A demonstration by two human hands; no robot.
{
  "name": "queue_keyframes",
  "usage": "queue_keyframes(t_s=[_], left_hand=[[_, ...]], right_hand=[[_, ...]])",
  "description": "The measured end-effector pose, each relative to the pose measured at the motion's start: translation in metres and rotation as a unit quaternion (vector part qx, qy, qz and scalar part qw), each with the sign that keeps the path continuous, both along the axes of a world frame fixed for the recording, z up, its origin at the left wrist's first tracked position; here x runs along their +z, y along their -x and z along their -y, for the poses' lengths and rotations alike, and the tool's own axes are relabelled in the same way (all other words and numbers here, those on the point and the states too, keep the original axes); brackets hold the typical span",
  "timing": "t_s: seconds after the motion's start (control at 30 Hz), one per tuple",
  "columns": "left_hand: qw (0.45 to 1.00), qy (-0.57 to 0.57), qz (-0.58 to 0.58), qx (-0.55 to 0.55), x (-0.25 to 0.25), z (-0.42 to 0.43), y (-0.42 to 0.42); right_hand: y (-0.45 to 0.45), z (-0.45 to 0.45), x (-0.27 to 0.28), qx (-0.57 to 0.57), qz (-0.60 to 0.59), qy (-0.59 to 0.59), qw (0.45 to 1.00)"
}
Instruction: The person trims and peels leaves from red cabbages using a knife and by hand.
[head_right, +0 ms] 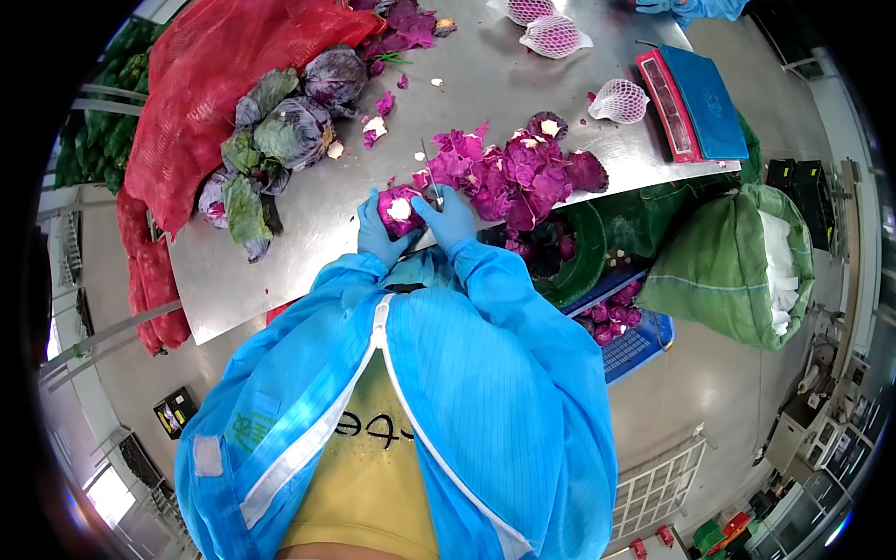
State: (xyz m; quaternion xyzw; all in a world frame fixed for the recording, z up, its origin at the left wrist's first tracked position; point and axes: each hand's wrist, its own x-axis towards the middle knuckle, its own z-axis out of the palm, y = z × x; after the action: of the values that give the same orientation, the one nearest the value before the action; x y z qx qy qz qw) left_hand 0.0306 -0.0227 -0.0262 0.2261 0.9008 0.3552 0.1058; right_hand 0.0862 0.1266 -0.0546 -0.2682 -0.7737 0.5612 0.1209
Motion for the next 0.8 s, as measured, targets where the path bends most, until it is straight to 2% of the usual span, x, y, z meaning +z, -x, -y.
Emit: queue_keyframes(t_s=[0.03,0.07,0.13,0.17,0.27,0.33,0.4,0.43,0.5,0.6,0.63,0.73,0.8], left_hand=[[1.000,0.000,0.000,-0.001,0.000,-0.001,0.001],[1.000,-0.002,-0.003,0.001,-0.001,0.000,0.001],[1.000,-0.002,-0.005,0.003,-0.004,0.002,0.001],[1.000,-0.013,-0.004,0.003,-0.005,0.003,0.001],[1.000,-0.020,-0.015,-0.009,-0.008,0.005,0.002],[0.999,-0.017,-0.027,-0.018,-0.006,0.004,0.003],[0.998,0.004,-0.039,-0.042,-0.003,0.004,0.005],[0.998,0.005,-0.037,-0.041,-0.003,0.004,0.005],[0.998,-0.026,-0.033,-0.040,-0.005,0.005,0.004],[0.995,-0.056,-0.049,-0.065,-0.013,0.014,0.003],[0.991,-0.100,-0.063,-0.059,-0.015,0.013,0.004],[0.995,-0.049,-0.066,-0.053,-0.017,0.015,0.005],[0.997,-0.057,-0.024,-0.037,-0.014,0.012,0.006]], right_hand=[[0.004,-0.001,0.003,0.011,-0.005,-0.047,0.999],[0.007,-0.003,0.007,0.010,-0.005,-0.046,0.999],[0.016,-0.008,0.025,0.031,0.086,0.185,0.978],[0.019,-0.015,0.031,0.051,0.121,0.234,0.963],[0.028,-0.035,0.022,0.112,0.156,0.252,0.949],[0.031,-0.042,0.017,0.144,0.168,0.229,0.948],[0.032,-0.040,0.012,0.185,0.134,-0.047,0.972],[0.034,-0.035,0.026,0.186,0.135,-0.046,0.972],[0.034,-0.024,0.052,0.154,0.208,-0.219,0.941],[0.031,-0.031,0.037,0.130,0.223,-0.239,0.936],[0.033,-0.029,0.038,0.135,0.237,-0.242,0.931],[0.029,-0.025,0.046,0.149,0.188,-0.234,0.942],[0.030,-0.028,0.043,0.151,0.194,-0.235,0.940]])
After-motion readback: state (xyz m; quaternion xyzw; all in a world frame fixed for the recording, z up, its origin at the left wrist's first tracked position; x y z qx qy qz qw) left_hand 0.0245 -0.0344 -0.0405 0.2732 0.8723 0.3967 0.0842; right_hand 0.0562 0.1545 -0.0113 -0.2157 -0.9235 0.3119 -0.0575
